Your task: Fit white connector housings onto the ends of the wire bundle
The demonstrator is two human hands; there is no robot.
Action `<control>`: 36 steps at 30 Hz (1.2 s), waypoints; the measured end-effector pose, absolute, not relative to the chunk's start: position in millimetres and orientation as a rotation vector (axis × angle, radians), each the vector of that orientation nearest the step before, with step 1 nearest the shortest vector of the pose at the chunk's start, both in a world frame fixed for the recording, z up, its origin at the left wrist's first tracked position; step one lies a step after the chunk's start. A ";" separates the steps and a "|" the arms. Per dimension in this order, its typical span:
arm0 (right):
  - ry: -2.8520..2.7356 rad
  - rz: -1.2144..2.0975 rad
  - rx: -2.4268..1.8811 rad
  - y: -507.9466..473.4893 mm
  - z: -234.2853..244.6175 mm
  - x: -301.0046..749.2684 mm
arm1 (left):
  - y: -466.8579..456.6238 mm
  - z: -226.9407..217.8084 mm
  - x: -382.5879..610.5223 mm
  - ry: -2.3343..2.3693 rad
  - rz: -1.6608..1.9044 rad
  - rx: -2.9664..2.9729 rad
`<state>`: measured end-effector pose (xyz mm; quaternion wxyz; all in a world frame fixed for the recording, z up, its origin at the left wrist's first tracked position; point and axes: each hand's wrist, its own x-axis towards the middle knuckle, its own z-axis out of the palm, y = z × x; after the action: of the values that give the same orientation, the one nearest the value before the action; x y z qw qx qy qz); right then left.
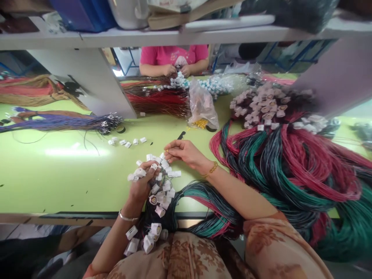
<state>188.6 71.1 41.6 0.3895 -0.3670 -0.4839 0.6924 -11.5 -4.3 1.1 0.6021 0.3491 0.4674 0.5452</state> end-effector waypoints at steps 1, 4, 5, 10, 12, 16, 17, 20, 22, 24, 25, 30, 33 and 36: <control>-1.306 1.715 -0.917 64.5 43.8 183.7 | -3.7 -1.0 -11.9 1.074 1.270 0.767; -1.616 1.396 -0.911 47.7 47.0 169.9 | -2.3 -4.8 -12.8 1.041 1.297 0.681; -1.719 1.249 -0.905 43.2 47.2 165.9 | -2.2 -4.7 -12.7 1.020 1.303 0.665; -1.987 0.746 -0.799 29.9 46.7 153.4 | -2.6 3.2 -10.2 0.919 1.329 0.613; -2.023 0.679 -0.815 27.3 47.2 152.1 | -2.4 4.8 -9.6 0.919 1.337 0.611; -2.090 0.634 -0.909 24.2 49.3 152.4 | -1.4 0.6 -10.2 0.994 1.332 0.657; -2.107 0.622 -0.929 23.8 49.8 152.5 | -1.3 -1.0 -10.5 1.011 1.323 0.675; -2.152 0.580 -0.955 23.1 50.8 152.2 | -1.5 -4.9 -11.0 1.044 1.307 0.724; -2.180 0.564 -0.955 23.1 51.0 151.3 | -1.9 -6.7 -11.2 1.063 1.306 0.749; -2.224 0.551 -0.946 23.3 50.4 150.3 | -2.3 -7.9 -11.6 1.082 1.310 0.781; -2.254 0.544 -0.941 23.5 49.9 149.7 | -2.5 -8.1 -11.9 1.091 1.311 0.804; -2.440 0.492 -0.867 24.9 44.7 147.2 | -3.4 -2.4 -12.8 1.196 1.315 0.984; -2.433 0.492 -0.886 21.7 40.7 144.6 | -5.1 4.5 -11.2 1.258 1.345 1.043; -2.379 0.556 -0.981 11.6 36.0 139.2 | -6.6 7.0 -10.5 1.306 1.352 1.032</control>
<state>139.2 11.6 36.0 0.2517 -0.3608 -0.8745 0.2042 -10.5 -6.6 7.0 0.4779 0.4228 0.5350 0.5538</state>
